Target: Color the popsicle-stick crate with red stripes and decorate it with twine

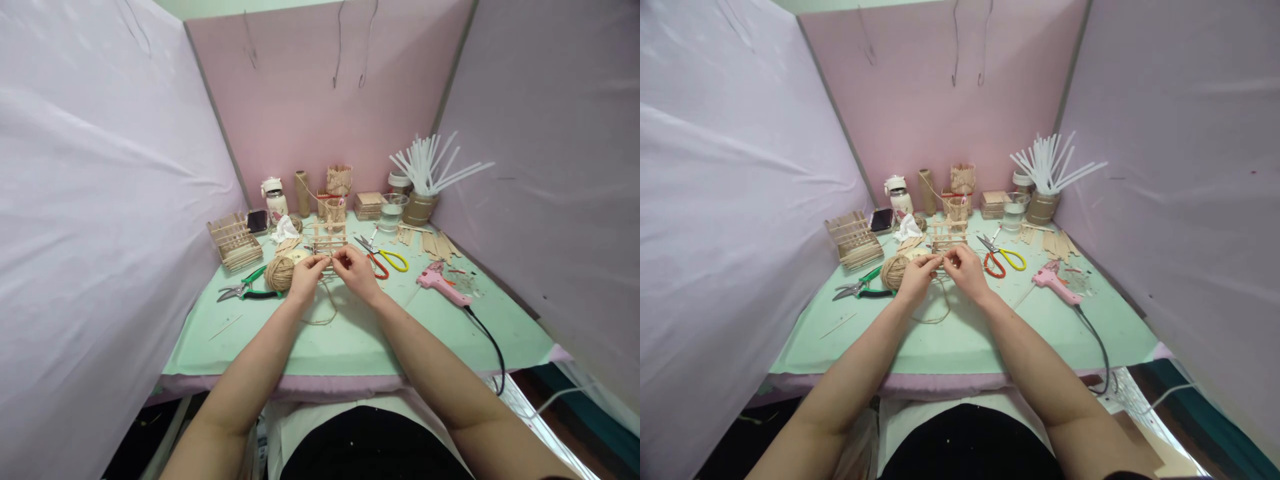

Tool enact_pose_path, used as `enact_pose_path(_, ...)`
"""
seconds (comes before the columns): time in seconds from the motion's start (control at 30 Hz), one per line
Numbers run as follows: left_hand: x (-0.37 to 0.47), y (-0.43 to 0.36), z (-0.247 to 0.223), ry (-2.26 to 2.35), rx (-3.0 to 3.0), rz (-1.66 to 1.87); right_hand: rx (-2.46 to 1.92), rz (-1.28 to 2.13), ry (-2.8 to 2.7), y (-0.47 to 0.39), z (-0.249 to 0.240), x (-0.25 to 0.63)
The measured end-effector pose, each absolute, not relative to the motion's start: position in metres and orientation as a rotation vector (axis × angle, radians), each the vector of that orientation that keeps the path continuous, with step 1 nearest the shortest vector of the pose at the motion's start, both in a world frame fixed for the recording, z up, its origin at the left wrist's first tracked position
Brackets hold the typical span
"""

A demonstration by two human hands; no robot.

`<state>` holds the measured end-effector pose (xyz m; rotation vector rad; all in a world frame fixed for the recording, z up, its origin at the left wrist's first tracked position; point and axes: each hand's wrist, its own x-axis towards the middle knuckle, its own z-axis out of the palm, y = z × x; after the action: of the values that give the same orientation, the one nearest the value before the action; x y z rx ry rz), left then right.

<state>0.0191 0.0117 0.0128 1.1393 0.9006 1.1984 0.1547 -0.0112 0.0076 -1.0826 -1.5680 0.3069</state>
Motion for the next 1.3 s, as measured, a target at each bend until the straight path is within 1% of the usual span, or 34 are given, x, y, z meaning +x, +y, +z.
enact_pose_path(0.1, 0.0166, 0.0145, 0.0125, 0.851, 1.085, 1.077, -1.003, 0.232, -1.647, -0.0140, 0.0085, 0.1538)
enact_pose_path(0.17, 0.0159, 0.0144, 0.0131, 0.834, 1.075, 1.059, -0.998, 0.242, -1.638, -0.0148, 0.0093, 0.1533)
enact_pose_path(0.3, 0.0174, 0.0115, 0.0143, 0.845, 1.083, 1.166, -1.065, 0.326, -1.560, -0.0134, 0.0105, 0.1539)
enact_pose_path(0.47, 0.0201, 0.0096, 0.0133, 0.862, 1.276, 1.296, -1.059, 0.374, -1.521, -0.0126, 0.0121, 0.1560)
enact_pose_path(0.67, 0.0187, 0.0080, 0.0142, 0.862, 1.445, 1.249, -1.061, 0.388, -1.506, -0.0115, 0.0120, 0.1579)
enact_pose_path(0.9, 0.0159, 0.0094, 0.0108, 0.993, 1.648, 1.257, -1.100, 0.466, -1.466, -0.0093, 0.0119, 0.1595)
enact_pose_path(1.3, 0.0180, 0.0100, 0.0121, 0.958, 1.593, 1.235, -1.139, 0.528, -1.297, -0.0085, 0.0096, 0.1560)
